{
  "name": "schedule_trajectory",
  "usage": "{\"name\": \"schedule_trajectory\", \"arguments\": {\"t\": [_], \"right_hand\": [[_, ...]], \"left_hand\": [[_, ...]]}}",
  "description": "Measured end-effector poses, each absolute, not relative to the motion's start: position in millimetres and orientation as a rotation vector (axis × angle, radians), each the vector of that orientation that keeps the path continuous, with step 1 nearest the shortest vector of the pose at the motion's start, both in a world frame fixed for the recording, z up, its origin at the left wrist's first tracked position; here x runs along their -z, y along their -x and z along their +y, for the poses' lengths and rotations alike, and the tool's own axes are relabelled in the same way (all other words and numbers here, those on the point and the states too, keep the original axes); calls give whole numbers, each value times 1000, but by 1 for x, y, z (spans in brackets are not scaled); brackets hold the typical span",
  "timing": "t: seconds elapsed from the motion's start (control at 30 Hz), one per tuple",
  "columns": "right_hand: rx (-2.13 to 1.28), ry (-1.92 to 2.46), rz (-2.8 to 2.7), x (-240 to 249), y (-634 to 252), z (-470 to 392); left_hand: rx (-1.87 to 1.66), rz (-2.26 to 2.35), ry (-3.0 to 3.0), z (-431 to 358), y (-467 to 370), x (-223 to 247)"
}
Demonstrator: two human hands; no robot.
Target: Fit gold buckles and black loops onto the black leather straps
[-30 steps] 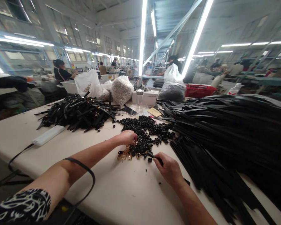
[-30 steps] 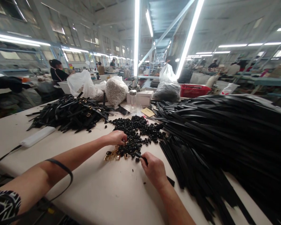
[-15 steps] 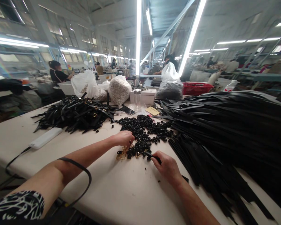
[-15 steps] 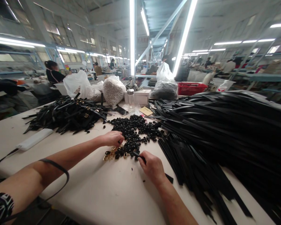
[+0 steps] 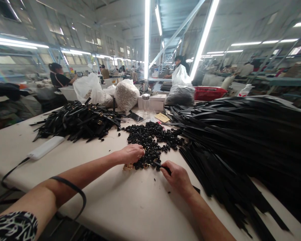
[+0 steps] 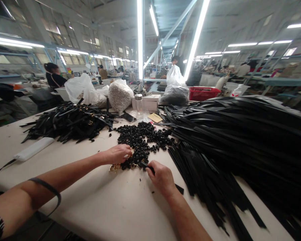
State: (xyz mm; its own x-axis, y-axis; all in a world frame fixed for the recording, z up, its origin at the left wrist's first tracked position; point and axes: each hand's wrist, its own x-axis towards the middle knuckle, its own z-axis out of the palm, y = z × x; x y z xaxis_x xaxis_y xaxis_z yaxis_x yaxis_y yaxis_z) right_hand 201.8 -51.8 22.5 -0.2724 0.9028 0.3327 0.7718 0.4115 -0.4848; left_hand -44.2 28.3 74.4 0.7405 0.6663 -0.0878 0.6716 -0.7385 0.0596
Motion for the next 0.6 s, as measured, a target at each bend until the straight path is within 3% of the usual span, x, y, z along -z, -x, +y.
{"name": "schedule_trajectory", "arguments": {"t": [0.43, 0.6], "right_hand": [[-335, 1407, -2098, -24, -202, -52], [-324, 1405, -2067, -25, -202, -53]], "left_hand": [[81, 1141, -2521, 60, 41, -63], [-111, 1229, -2461, 46, 47, -59]]}}
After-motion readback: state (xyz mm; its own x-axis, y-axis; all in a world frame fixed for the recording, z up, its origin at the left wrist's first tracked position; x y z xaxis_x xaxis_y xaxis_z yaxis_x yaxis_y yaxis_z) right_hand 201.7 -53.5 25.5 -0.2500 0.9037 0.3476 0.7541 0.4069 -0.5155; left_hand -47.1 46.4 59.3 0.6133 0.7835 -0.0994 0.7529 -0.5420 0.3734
